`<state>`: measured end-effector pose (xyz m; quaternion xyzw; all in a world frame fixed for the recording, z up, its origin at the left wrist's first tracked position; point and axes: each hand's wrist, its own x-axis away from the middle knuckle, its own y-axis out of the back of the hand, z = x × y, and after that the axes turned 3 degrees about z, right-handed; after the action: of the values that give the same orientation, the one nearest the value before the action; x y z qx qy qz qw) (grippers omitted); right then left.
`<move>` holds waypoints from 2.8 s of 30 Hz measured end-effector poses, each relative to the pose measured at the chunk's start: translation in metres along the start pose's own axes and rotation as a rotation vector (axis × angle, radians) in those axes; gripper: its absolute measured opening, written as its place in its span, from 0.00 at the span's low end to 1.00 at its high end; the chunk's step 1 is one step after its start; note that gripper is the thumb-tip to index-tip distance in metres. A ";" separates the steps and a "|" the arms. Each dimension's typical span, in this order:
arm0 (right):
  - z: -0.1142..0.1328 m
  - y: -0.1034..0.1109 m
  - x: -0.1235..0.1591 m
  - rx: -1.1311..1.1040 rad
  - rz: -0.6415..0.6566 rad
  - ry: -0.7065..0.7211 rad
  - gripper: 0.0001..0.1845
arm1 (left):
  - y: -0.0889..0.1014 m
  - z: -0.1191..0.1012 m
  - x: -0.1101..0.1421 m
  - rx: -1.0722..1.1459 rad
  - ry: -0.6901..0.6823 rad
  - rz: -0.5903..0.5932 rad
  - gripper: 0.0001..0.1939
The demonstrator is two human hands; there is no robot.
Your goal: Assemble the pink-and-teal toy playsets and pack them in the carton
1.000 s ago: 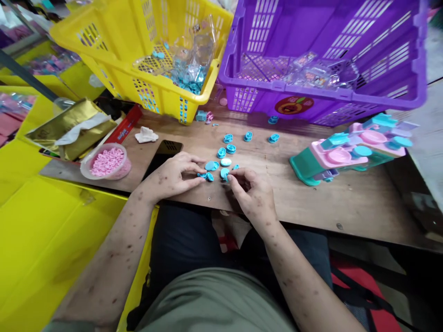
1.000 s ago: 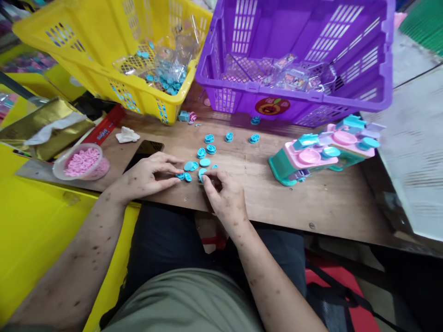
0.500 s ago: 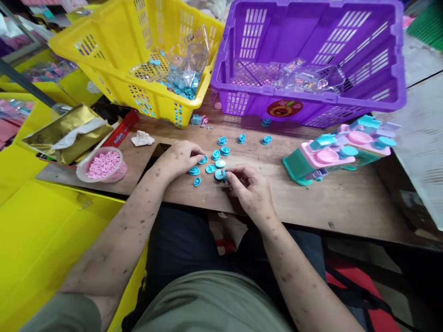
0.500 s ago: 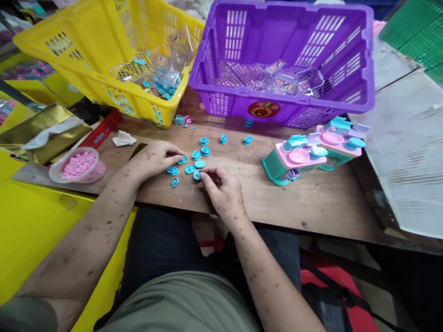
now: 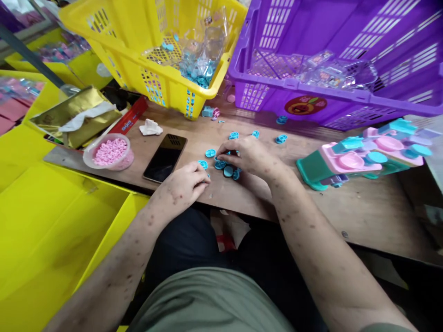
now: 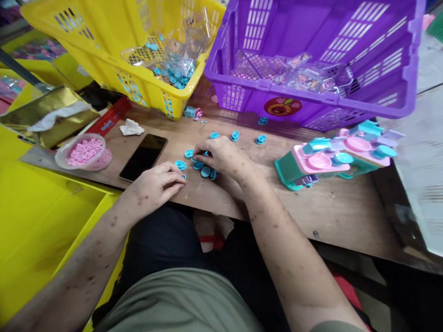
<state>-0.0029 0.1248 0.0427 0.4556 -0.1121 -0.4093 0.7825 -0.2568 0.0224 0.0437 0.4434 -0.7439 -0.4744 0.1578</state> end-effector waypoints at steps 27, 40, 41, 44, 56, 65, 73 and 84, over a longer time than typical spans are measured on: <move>-0.010 -0.007 0.007 -0.057 0.020 0.005 0.07 | 0.048 0.022 -0.045 0.123 0.220 -0.172 0.11; -0.011 -0.008 0.011 -0.185 0.023 0.086 0.09 | 0.025 0.050 -0.102 0.093 0.089 0.036 0.11; -0.012 -0.009 0.012 -0.201 0.015 0.095 0.10 | 0.026 0.052 -0.102 0.099 0.070 0.049 0.11; -0.014 -0.006 0.016 -0.222 -0.026 0.093 0.08 | 0.032 0.058 -0.103 0.079 -0.014 0.106 0.11; -0.007 0.021 0.048 -0.194 -0.493 -0.133 0.13 | 0.039 0.087 -0.112 0.065 -0.260 0.240 0.10; 0.005 -0.002 0.083 -0.066 -0.198 -0.111 0.18 | 0.049 0.088 -0.126 0.054 -0.396 0.342 0.11; 0.012 -0.004 0.093 -0.011 -0.198 -0.237 0.08 | 0.016 0.001 -0.101 -0.303 -0.316 0.228 0.12; 0.022 -0.014 0.158 0.100 -0.518 -0.231 0.11 | -0.010 -0.026 -0.128 -0.425 -0.090 0.321 0.11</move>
<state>0.0791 -0.0098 0.0121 0.4574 -0.1003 -0.6387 0.6106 -0.1634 0.1100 0.0716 0.2551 -0.6946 -0.6083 0.2871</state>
